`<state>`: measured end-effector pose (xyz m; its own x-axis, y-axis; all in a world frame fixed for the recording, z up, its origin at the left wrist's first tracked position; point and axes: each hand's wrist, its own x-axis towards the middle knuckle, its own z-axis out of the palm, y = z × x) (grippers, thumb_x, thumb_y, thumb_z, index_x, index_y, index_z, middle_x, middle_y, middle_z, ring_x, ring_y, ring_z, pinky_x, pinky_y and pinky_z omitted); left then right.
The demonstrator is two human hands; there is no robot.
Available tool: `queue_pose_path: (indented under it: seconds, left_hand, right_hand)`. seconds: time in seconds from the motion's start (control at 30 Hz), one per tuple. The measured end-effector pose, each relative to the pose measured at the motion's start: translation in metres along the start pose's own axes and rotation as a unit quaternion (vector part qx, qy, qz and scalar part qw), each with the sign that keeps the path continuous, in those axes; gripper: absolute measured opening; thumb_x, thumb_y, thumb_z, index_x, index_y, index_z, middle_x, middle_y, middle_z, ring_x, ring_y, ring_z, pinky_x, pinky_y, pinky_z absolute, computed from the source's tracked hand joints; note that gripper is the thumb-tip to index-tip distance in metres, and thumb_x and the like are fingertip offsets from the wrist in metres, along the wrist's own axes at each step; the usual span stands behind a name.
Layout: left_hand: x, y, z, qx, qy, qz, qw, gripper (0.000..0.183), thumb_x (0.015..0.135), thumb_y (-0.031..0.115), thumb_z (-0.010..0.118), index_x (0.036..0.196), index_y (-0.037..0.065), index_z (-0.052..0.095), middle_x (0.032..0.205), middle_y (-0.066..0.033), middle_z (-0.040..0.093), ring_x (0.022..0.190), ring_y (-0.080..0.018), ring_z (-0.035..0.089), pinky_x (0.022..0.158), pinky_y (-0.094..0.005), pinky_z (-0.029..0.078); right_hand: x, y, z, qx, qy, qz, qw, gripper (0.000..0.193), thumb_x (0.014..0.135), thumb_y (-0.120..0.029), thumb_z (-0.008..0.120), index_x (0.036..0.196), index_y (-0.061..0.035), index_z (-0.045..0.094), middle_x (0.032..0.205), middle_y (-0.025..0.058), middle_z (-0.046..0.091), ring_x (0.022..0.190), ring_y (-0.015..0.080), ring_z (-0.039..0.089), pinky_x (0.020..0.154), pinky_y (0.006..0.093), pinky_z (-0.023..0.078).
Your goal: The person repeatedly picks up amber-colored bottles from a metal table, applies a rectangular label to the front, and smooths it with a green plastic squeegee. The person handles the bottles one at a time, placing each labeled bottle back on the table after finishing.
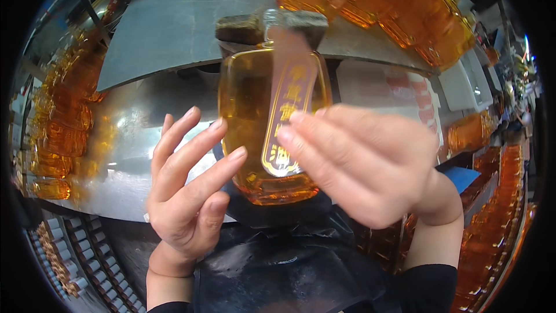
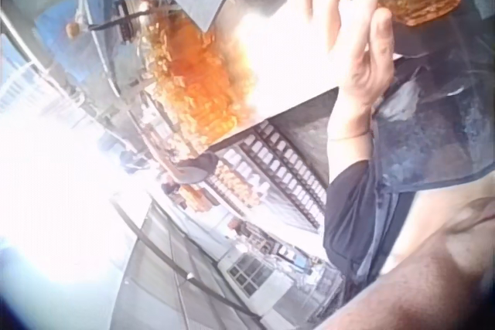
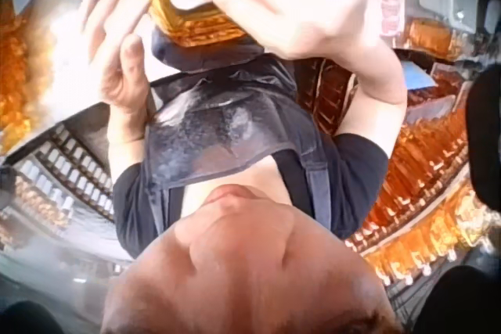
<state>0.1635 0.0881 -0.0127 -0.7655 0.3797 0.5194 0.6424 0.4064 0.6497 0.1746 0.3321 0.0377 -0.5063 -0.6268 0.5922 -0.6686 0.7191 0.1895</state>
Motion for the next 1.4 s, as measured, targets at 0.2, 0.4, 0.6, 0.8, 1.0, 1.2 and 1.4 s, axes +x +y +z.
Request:
queue_pose_path:
  seconds: [0.2, 0.4, 0.6, 0.8, 1.0, 1.2, 1.4]
  left_hand:
    - [0.028, -0.012, 0.006, 0.065, -0.055, 0.038, 0.996, 0.037, 0.094, 0.034, 0.057, 0.117, 0.01, 0.073, 0.147, -0.0225, 0.046, 0.141, -0.0385, 0.036, 0.116, -0.0477, 0.025]
    - [0.046, -0.008, 0.025, 0.117, -0.09, -0.007, 0.989, 0.073, 0.072, 0.033, 0.073, 0.14, 0.013, 0.057, 0.159, -0.025, 0.022, 0.147, -0.0417, 0.022, 0.119, -0.0503, 0.017]
    - [0.043, -0.007, 0.023, 0.105, -0.1, -0.035, 0.989, 0.087, 0.073, 0.038, 0.076, 0.149, 0.01, 0.044, 0.16, -0.0235, 0.021, 0.148, -0.0399, 0.019, 0.119, -0.0515, 0.019]
    - [0.039, -0.028, 0.025, 0.077, -0.083, -0.013, 0.994, 0.085, 0.074, 0.053, 0.07, 0.145, 0.011, 0.05, 0.158, -0.019, 0.028, 0.145, -0.0349, 0.031, 0.117, -0.051, 0.028]
    - [0.038, -0.026, 0.031, 0.073, -0.09, -0.027, 0.993, 0.088, 0.068, 0.053, 0.075, 0.144, 0.015, 0.052, 0.158, -0.0178, 0.028, 0.145, -0.0341, 0.032, 0.116, -0.0522, 0.032]
    - [0.038, -0.027, 0.032, 0.065, -0.09, -0.021, 0.994, 0.089, 0.068, 0.052, 0.076, 0.145, 0.015, 0.051, 0.158, -0.0178, 0.028, 0.146, -0.0344, 0.029, 0.116, -0.0526, 0.031]
    - [0.038, -0.025, 0.03, 0.069, -0.099, -0.023, 0.992, 0.087, 0.069, 0.049, 0.076, 0.145, 0.014, 0.051, 0.158, -0.0215, 0.027, 0.147, -0.0375, 0.028, 0.116, -0.0516, 0.029]
  right_hand:
    - [-0.008, 0.002, 0.011, 0.067, -0.057, -0.023, 0.996, 0.021, 0.078, -0.02, 0.072, 0.09, -0.0035, 0.072, 0.093, 0.0082, 0.071, 0.079, 0.0152, 0.067, 0.048, 0.0227, 0.042]
    - [0.006, 0.005, 0.001, 0.016, -0.162, 0.158, 0.974, 0.065, 0.079, -0.05, 0.072, 0.129, -0.0091, 0.066, 0.062, 0.0015, 0.049, 0.05, 0.0172, 0.041, 0.049, 0.0334, 0.038]
    - [0.009, 0.01, 0.001, 0.034, -0.258, 0.178, 0.949, 0.07, 0.078, -0.055, 0.067, 0.137, -0.0172, 0.062, 0.063, 0.0029, 0.05, 0.051, 0.018, 0.044, 0.051, 0.0332, 0.039]
    - [-0.001, 0.01, 0.004, 0.028, -0.234, 0.189, 0.953, 0.072, 0.078, -0.058, 0.063, 0.138, -0.017, 0.06, 0.063, 0.0023, 0.051, 0.052, 0.0175, 0.046, 0.052, 0.032, 0.042]
    - [0.0, 0.005, 0.007, 0.014, -0.245, 0.203, 0.948, 0.074, 0.078, -0.059, 0.062, 0.143, -0.0255, 0.055, 0.06, 0.0021, 0.042, 0.053, 0.0173, 0.045, 0.056, 0.0328, 0.042]
    - [-0.003, 0.008, 0.011, 0.04, -0.237, 0.214, 0.947, 0.074, 0.078, -0.059, 0.063, 0.143, -0.0244, 0.055, 0.06, 0.0028, 0.041, 0.053, 0.0185, 0.045, 0.056, 0.0345, 0.041]
    - [-0.001, 0.009, 0.01, 0.047, -0.248, 0.207, 0.945, 0.073, 0.077, -0.058, 0.064, 0.141, -0.0217, 0.057, 0.059, 0.0037, 0.042, 0.053, 0.0192, 0.045, 0.053, 0.0357, 0.04]
